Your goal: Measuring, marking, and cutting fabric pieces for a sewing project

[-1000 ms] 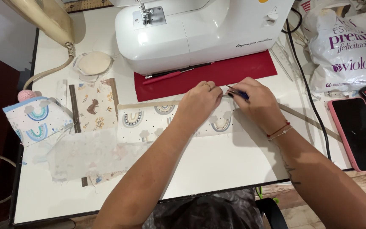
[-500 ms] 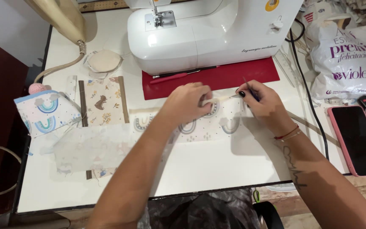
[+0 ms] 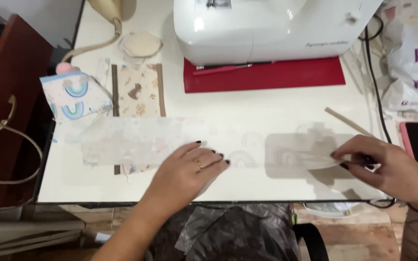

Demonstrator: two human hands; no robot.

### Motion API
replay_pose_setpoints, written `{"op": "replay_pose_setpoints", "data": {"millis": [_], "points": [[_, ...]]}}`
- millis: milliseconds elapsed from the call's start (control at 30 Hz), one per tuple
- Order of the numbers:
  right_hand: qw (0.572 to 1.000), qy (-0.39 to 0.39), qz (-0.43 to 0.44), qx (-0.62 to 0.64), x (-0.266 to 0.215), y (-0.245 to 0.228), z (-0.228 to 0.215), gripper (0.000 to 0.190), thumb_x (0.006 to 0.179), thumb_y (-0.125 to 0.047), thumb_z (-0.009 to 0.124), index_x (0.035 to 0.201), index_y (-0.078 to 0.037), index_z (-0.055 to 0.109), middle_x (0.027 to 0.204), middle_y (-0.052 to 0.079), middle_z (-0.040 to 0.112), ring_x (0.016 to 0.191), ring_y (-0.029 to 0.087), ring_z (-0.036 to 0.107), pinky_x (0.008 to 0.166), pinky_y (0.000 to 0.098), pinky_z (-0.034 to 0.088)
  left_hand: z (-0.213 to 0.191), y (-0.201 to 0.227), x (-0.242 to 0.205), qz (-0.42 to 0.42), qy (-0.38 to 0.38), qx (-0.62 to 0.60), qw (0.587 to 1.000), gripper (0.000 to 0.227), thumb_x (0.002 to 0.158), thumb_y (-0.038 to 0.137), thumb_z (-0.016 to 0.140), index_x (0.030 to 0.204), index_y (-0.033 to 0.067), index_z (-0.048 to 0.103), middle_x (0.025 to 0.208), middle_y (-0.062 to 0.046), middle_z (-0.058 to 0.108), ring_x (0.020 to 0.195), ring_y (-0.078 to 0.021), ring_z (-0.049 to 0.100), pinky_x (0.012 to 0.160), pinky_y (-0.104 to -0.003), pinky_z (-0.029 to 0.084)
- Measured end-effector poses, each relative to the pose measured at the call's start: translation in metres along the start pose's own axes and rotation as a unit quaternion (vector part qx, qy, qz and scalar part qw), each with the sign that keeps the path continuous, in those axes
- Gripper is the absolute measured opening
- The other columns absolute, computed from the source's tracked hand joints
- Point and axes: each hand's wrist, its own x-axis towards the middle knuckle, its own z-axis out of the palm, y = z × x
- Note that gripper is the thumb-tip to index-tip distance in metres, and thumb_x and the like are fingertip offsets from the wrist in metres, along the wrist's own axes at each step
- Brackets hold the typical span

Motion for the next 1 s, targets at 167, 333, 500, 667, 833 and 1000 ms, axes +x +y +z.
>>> {"op": "replay_pose_setpoints", "data": {"millis": [167, 333, 500, 667, 833, 1000], "points": [[0.989, -0.029, 0.091, -0.109, 0.020, -0.030, -0.009, 0.058, 0.092, -0.009, 0.062, 0.143, -0.034, 0.056, 0.143, 0.000, 0.062, 0.115, 0.022, 0.068, 0.091, 0.0386, 0.069, -0.010, -0.008, -0.020, -0.225, -0.118, -0.044, 0.966, 0.049, 0.095, 0.037, 0.064, 0.141, 0.0213, 0.058, 0.142, -0.009, 0.063, 0.127, -0.0302, 0.057, 0.121, -0.054, 0.029], [0.979, 0.034, 0.043, -0.194, 0.084, -0.069, -0.016, 0.055, 0.103, -0.021, 0.052, 0.158, -0.022, 0.046, 0.123, 0.015, 0.055, 0.081, 0.026, 0.061, 0.070, 0.0351, 0.060, -0.023, -0.037, -0.067, -0.388, -0.166, 0.069, 0.904, 0.050, 0.098, 0.038, 0.057, 0.144, 0.0188, 0.057, 0.146, -0.009, 0.058, 0.129, -0.0305, 0.053, 0.119, -0.056, 0.031], [0.958, 0.157, -0.215, -0.111, 0.147, -0.074, -0.003, 0.037, 0.092, 0.000, 0.060, 0.129, -0.001, 0.063, 0.121, 0.017, 0.067, 0.108, 0.034, 0.062, 0.095, 0.0447, 0.047, -0.025, -0.047, -0.099, -0.337, -0.031, 0.203, 0.919, 0.037, 0.101, 0.028, 0.064, 0.135, 0.0146, 0.068, 0.141, -0.004, 0.066, 0.131, -0.0266, 0.059, 0.118, -0.051, 0.036], [0.958, 0.136, -0.178, -0.178, 0.180, -0.068, -0.004, 0.023, 0.096, -0.012, 0.064, 0.117, -0.004, 0.069, 0.118, 0.012, 0.069, 0.106, 0.032, 0.063, 0.092, 0.0450, 0.049, -0.020, -0.055, -0.109, -0.368, 0.025, 0.188, 0.910, 0.043, 0.091, 0.015, 0.073, 0.134, 0.0095, 0.070, 0.141, -0.011, 0.062, 0.129, -0.0307, 0.059, 0.113, -0.057, 0.040], [0.949, 0.092, -0.176, -0.243, 0.166, -0.078, -0.016, 0.031, 0.098, -0.022, 0.065, 0.124, -0.007, 0.072, 0.126, 0.015, 0.068, 0.118, 0.032, 0.060, 0.102, 0.0495, 0.048, -0.042, -0.075, -0.092, -0.340, 0.057, 0.233, 0.909, 0.054, 0.092, 0.023, 0.084, 0.136, -0.0041, 0.068, 0.135, -0.032, 0.067, 0.119, -0.0453, 0.063, 0.099, -0.060, 0.052], [0.970, -0.059, -0.095, -0.218, 0.110, -0.098, -0.009, 0.034, 0.090, -0.030, 0.065, 0.124, -0.024, 0.070, 0.124, -0.002, 0.073, 0.119, 0.020, 0.064, 0.098, 0.0392, 0.059, -0.052, -0.115, -0.115, -0.523, 0.012, 0.212, 0.826, 0.063, 0.096, 0.026, 0.079, 0.152, 0.0042, 0.059, 0.138, -0.027, 0.060, 0.122, -0.0494, 0.053, 0.095, -0.060, 0.043]]}}
